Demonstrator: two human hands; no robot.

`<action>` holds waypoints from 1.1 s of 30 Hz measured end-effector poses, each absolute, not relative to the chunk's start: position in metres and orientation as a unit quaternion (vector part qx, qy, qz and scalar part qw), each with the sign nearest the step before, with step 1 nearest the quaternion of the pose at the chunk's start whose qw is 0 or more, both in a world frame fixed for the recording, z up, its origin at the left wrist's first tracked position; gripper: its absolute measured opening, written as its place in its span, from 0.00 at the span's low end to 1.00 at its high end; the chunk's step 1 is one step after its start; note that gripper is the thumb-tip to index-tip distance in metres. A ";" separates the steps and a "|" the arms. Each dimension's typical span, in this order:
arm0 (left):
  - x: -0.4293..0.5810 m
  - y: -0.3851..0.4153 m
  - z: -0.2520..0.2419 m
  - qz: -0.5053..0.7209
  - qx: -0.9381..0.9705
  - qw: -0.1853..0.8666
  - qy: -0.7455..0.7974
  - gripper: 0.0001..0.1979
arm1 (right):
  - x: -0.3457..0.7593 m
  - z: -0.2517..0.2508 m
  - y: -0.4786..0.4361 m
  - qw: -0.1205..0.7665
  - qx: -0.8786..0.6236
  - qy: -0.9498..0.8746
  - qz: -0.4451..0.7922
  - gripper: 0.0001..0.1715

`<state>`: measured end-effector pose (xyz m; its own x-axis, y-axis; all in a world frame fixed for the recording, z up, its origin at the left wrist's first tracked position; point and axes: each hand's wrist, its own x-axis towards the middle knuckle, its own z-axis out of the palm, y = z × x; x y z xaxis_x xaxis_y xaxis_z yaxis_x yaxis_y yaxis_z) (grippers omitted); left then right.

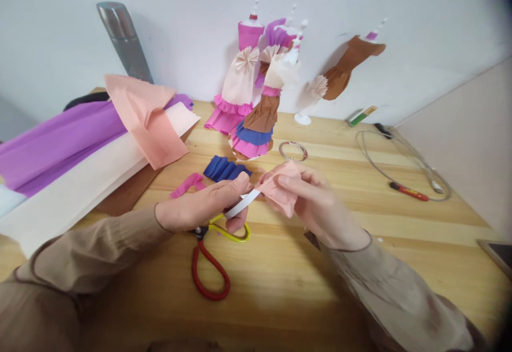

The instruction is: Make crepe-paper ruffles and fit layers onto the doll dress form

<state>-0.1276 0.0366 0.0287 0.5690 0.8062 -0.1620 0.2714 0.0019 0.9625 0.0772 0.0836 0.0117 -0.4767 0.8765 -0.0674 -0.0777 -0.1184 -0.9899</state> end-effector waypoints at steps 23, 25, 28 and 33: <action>-0.122 0.031 0.034 0.217 0.688 0.549 0.422 0.23 | 0.074 0.024 0.072 0.392 -0.331 -0.759 0.402 0.08; -0.122 0.030 0.036 0.216 0.682 0.553 0.426 0.23 | 0.075 0.022 0.073 0.375 -0.357 -0.688 0.509 0.09; -0.121 0.031 0.035 0.214 0.674 0.568 0.421 0.19 | 0.075 0.019 0.074 0.358 -0.354 -0.607 0.614 0.12; -0.119 0.033 0.029 0.237 0.662 0.581 0.410 0.13 | 0.075 0.020 0.075 0.352 -0.350 -0.547 0.674 0.12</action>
